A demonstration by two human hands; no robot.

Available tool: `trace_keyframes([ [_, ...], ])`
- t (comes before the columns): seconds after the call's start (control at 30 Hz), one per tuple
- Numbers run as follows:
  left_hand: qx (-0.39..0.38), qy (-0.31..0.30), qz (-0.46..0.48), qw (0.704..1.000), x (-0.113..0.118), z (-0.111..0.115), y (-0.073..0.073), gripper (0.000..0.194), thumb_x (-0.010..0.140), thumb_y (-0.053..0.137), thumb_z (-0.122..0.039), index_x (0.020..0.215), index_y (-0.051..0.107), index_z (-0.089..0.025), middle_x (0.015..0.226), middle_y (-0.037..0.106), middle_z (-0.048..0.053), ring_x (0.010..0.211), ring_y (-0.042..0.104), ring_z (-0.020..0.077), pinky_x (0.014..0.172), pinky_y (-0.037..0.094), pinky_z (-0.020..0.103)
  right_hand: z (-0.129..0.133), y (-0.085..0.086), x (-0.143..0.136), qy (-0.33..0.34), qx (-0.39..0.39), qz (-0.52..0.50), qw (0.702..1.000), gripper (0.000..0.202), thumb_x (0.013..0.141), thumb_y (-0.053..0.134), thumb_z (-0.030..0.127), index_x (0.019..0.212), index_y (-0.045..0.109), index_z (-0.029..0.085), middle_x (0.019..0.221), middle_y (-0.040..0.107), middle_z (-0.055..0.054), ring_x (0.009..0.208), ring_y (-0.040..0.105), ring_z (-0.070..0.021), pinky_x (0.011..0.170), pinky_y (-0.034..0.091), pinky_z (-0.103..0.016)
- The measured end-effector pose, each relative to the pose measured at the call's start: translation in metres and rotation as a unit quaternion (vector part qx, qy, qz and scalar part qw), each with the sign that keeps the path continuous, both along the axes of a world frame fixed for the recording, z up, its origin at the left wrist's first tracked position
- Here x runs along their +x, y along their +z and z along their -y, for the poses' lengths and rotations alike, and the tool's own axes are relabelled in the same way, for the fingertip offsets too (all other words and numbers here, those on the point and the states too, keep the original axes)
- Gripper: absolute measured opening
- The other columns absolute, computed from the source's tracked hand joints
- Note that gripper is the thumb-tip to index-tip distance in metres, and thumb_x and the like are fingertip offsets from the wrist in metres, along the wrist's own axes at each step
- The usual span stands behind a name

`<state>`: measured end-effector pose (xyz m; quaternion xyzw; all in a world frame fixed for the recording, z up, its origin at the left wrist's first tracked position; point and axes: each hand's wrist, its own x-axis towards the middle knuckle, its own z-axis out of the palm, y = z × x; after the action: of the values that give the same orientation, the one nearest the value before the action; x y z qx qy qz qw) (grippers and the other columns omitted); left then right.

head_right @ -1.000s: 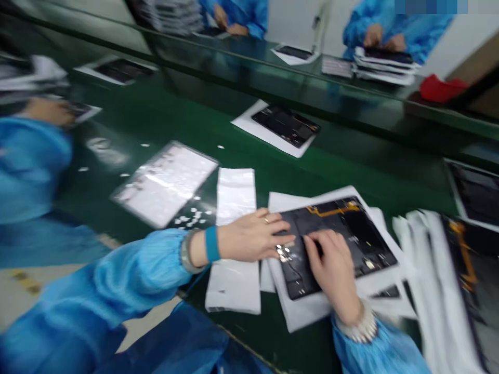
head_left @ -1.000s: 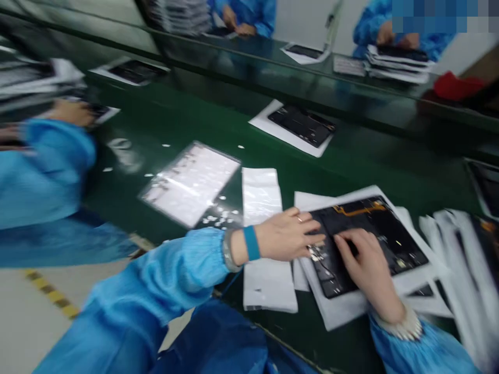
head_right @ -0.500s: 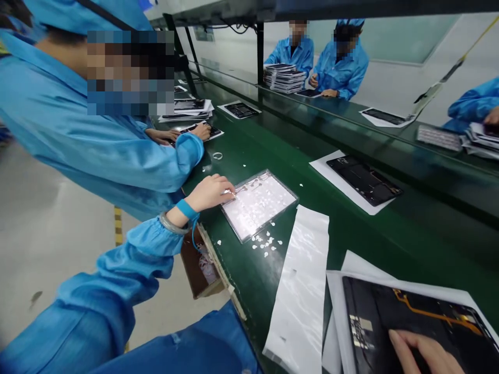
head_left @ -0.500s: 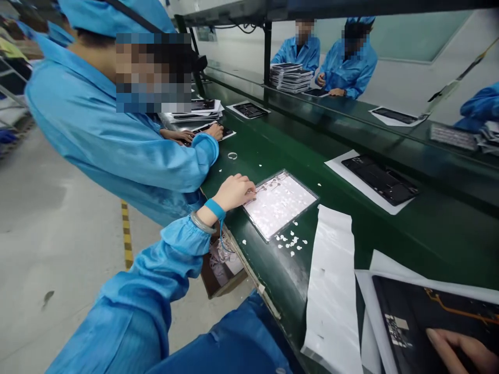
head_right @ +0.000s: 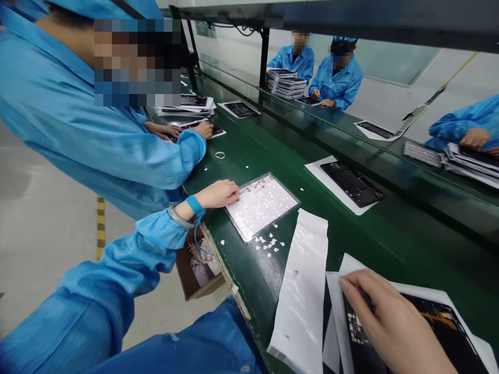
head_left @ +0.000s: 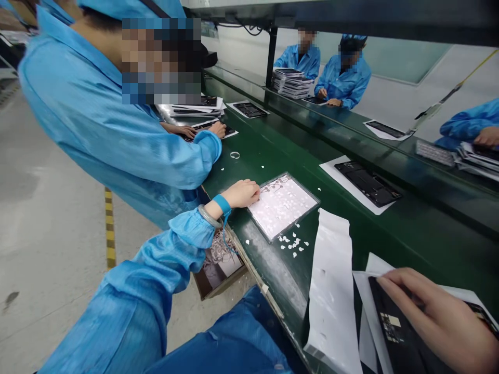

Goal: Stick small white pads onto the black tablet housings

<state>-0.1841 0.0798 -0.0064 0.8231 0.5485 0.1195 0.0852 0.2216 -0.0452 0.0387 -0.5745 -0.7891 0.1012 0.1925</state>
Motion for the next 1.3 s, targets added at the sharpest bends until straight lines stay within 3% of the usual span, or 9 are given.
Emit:
trace_keyframes([
  [0.23,0.053,0.0,0.176,0.983,0.023,0.014,0.009,0.022,0.091,0.036,-0.027,0.081,0.052,-0.016,0.082,0.059,0.003,0.073,0.054,0.0136,0.07,0.044,0.024,-0.034,0.01,-0.098,0.075,-0.257,-0.192,0.944,0.033,0.085,0.052,0.046,0.069,0.064,0.02,0.066,0.064,-0.004,0.056,0.056,-0.0147,0.047,0.042,-0.023],
  [0.3,0.08,-0.008,0.221,0.972,0.04,0.023,0.007,0.022,0.093,0.034,-0.029,0.081,0.048,-0.017,0.087,0.058,0.005,0.08,0.055,0.0141,0.075,0.045,0.026,-0.045,0.004,-0.124,0.028,-0.37,-0.297,0.88,0.027,0.085,0.053,0.04,0.077,0.065,0.017,0.075,0.065,-0.005,0.056,0.054,-0.0119,0.043,0.038,-0.02],
  [0.43,0.128,-0.031,0.281,0.951,0.071,0.045,-0.003,0.016,0.093,0.036,-0.024,0.082,0.045,-0.018,0.104,0.056,0.01,0.103,0.051,0.017,0.092,0.043,0.034,-0.068,-0.01,-0.167,-0.06,-0.542,-0.463,0.698,0.023,0.089,0.051,0.033,0.086,0.064,0.015,0.081,0.064,-0.004,0.054,0.051,-0.0069,0.039,0.035,-0.015],
  [0.5,0.151,-0.036,0.298,0.942,0.079,0.055,-0.008,0.013,0.093,0.038,-0.022,0.084,0.047,-0.018,0.109,0.054,0.011,0.107,0.049,0.0185,0.094,0.042,0.037,-0.077,-0.016,-0.181,-0.067,-0.56,-0.489,0.665,0.019,0.088,0.052,0.029,0.079,0.061,0.015,0.068,0.059,0.0,0.05,0.049,-0.0063,0.037,0.033,-0.014],
  [0.67,0.159,-0.044,0.297,0.941,0.072,0.07,-0.017,0.015,0.092,0.042,-0.024,0.084,0.052,-0.018,0.115,0.053,0.012,0.11,0.048,0.0203,0.094,0.042,0.038,-0.094,-0.027,-0.198,-0.055,-0.536,-0.485,0.688,0.012,0.08,0.057,0.017,0.069,0.055,0.015,0.053,0.049,0.004,0.045,0.046,-0.0056,0.034,0.031,-0.012],
  [0.77,0.099,0.02,0.357,0.929,0.06,0.066,-0.02,0.018,0.093,0.042,-0.029,0.095,0.056,-0.017,0.115,0.055,0.011,0.107,0.053,0.0198,0.094,0.043,0.037,-0.101,-0.029,-0.205,-0.038,-0.511,-0.464,0.723,0.011,0.081,0.058,0.017,0.071,0.058,0.013,0.059,0.057,0.001,0.041,0.045,-0.0038,0.032,0.029,-0.012],
  [0.93,-0.021,0.073,0.393,0.916,0.047,0.044,-0.025,0.034,0.094,0.037,-0.037,0.092,0.063,-0.015,0.075,0.066,0.003,0.066,0.062,0.016,0.067,0.051,0.028,-0.102,-0.031,-0.213,0.007,-0.488,-0.413,0.769,0.022,0.079,0.064,0.018,0.06,0.055,0.013,0.051,0.054,0.003,0.032,0.039,-0.0026,0.03,0.026,-0.014],
  [1.17,-0.005,0.109,0.422,0.9,0.047,0.051,-0.009,0.023,0.089,0.046,-0.033,0.093,0.064,-0.018,0.086,0.066,0.002,0.08,0.059,0.0166,0.076,0.047,0.028,-0.098,-0.023,-0.2,0.012,-0.465,-0.381,0.799,0.013,0.078,0.063,0.021,0.068,0.058,0.015,0.065,0.063,0.0,0.04,0.047,-0.0054,0.036,0.038,-0.017],
  [1.3,-0.048,0.073,0.454,0.887,0.057,0.064,-0.007,0.02,0.086,0.051,-0.033,0.083,0.064,-0.018,0.071,0.063,0.0,0.065,0.056,0.0133,0.066,0.047,0.025,-0.095,-0.026,-0.181,0.06,-0.326,-0.307,0.892,0.007,0.078,0.059,0.022,0.074,0.063,0.018,0.067,0.064,0.001,0.047,0.051,-0.0083,0.041,0.041,-0.019],
])
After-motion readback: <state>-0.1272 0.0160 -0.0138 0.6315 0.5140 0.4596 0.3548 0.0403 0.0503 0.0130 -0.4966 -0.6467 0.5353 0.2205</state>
